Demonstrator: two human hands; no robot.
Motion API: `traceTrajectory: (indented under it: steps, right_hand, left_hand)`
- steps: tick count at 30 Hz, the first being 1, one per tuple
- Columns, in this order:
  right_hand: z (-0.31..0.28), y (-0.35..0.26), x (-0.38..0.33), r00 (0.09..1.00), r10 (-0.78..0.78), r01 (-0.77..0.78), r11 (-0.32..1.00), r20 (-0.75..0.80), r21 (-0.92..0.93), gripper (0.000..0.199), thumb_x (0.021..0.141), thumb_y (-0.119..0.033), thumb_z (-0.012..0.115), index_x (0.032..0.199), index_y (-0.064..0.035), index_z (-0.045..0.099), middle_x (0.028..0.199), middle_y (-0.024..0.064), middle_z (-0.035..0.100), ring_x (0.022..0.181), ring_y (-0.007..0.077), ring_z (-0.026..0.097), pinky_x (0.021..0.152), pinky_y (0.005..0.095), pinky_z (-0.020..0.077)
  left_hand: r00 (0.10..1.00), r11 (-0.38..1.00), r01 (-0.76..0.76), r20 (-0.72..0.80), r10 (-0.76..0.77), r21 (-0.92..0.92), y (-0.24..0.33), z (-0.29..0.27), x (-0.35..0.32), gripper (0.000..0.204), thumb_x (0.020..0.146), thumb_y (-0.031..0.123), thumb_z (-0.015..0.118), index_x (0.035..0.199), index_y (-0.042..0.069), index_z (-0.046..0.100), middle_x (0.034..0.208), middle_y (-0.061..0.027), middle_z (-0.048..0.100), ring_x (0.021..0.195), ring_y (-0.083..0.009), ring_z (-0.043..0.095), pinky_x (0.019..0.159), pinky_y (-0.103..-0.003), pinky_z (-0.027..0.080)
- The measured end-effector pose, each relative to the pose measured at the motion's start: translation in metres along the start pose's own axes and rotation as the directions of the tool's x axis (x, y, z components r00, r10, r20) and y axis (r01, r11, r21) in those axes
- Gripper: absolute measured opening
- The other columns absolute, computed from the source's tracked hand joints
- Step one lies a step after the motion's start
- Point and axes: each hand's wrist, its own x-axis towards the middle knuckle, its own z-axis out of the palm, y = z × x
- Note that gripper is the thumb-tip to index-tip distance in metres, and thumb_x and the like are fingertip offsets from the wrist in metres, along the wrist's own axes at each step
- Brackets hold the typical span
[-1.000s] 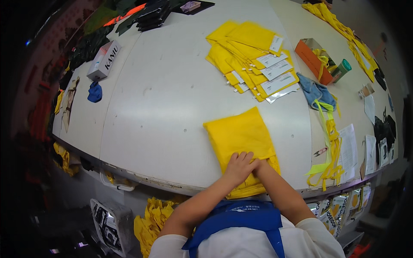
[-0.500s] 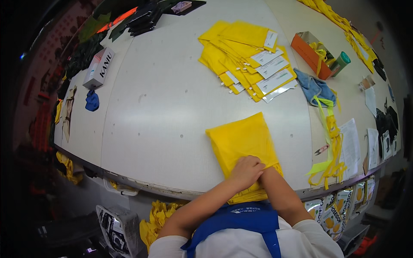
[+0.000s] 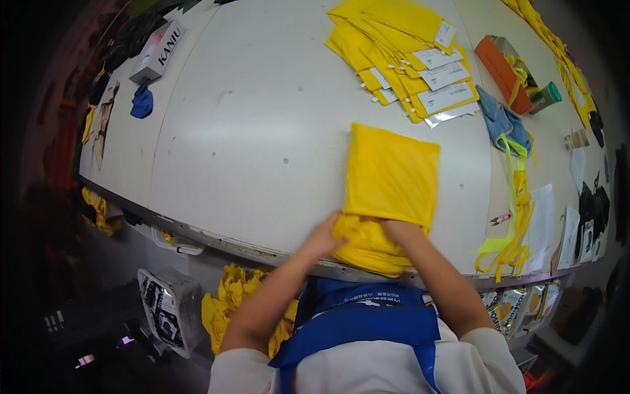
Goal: The person folds a yellow garment on a white table, smooths it, and uses scissors to trim loose threads. They repeat this process with another yellow garment, folding and trimming threads before placing the finished items on the table.
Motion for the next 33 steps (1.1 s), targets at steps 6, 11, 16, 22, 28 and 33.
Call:
traceTrajectory:
  steps: [6,11,16,22,28,33]
  right_hand:
    - [-0.012,-0.072,-0.08,0.942,-0.129,0.182,0.972,0.309,-0.148,0.047,0.085,-0.044,0.055,0.114,-0.0077,0.061,0.123,0.0192,0.056,0.114,0.0323,0.052,0.096,0.0416,0.0396]
    - [-0.072,-0.036,-0.016,0.911,-0.102,0.023,0.98,-0.399,-0.199,0.06,0.076,-0.024,0.07,0.129,-0.0041,0.047,0.129,0.0204,0.049,0.117,0.0344,0.05,0.097,0.0382,0.0413]
    - [-0.071,-0.006,0.014,0.974,0.202,-0.217,0.962,0.105,0.164,0.076,0.067,-0.017,0.076,0.133,-0.0045,0.042,0.131,0.0172,0.047,0.119,0.0306,0.048,0.1,0.0348,0.039]
    - [-0.087,-0.002,-0.025,0.969,0.106,-0.226,0.752,0.225,0.619,0.062,0.066,-0.002,0.074,0.123,-0.0066,0.051,0.122,0.009,0.049,0.115,0.021,0.048,0.099,0.0301,0.0371]
    - [-0.101,0.002,-0.033,0.982,-0.074,-0.051,0.779,0.172,0.624,0.049,0.065,-0.002,0.073,0.111,-0.0068,0.056,0.115,0.0046,0.044,0.111,0.0185,0.045,0.099,0.0288,0.0339]
    - [-0.103,-0.001,-0.039,0.989,-0.008,-0.079,0.806,0.145,0.586,0.049,0.066,-0.002,0.071,0.112,-0.0072,0.056,0.114,0.0051,0.044,0.112,0.0178,0.045,0.098,0.0285,0.0344]
  left_hand:
    - [0.905,0.881,-0.354,-0.122,0.407,0.313,0.042,-0.047,0.074,0.07,0.068,0.011,0.075,0.131,0.011,0.044,0.128,-0.0175,0.045,0.115,-0.0338,0.048,0.098,-0.036,0.041]
    - [0.837,0.947,-0.25,-0.447,0.315,0.2,0.021,0.01,0.071,0.061,0.079,0.02,0.068,0.132,0.005,0.041,0.124,-0.0168,0.048,0.111,-0.0314,0.05,0.094,-0.035,0.043]
    - [0.998,0.993,0.025,-0.056,-0.031,-0.113,-0.003,0.023,0.028,0.045,0.087,0.019,0.059,0.127,0.004,0.045,0.115,-0.0157,0.054,0.101,-0.0252,0.055,0.085,-0.033,0.045]
    - [0.941,0.912,-0.337,-0.091,0.325,-0.232,0.023,0.057,-0.019,0.029,0.092,0.019,0.052,0.116,0.003,0.047,0.108,-0.012,0.059,0.095,-0.0214,0.058,0.084,-0.032,0.045]
    - [0.986,0.833,-0.16,-0.05,0.158,-0.53,0.019,0.073,-0.019,0.033,0.093,0.023,0.051,0.117,0.001,0.046,0.117,-0.0166,0.054,0.107,-0.0242,0.054,0.088,-0.034,0.043]
    - [0.952,0.965,-0.217,-0.249,0.177,-0.145,0.019,0.085,-0.017,0.034,0.091,0.023,0.052,0.113,-0.003,0.05,0.11,-0.0185,0.053,0.106,-0.0311,0.051,0.094,-0.039,0.039]
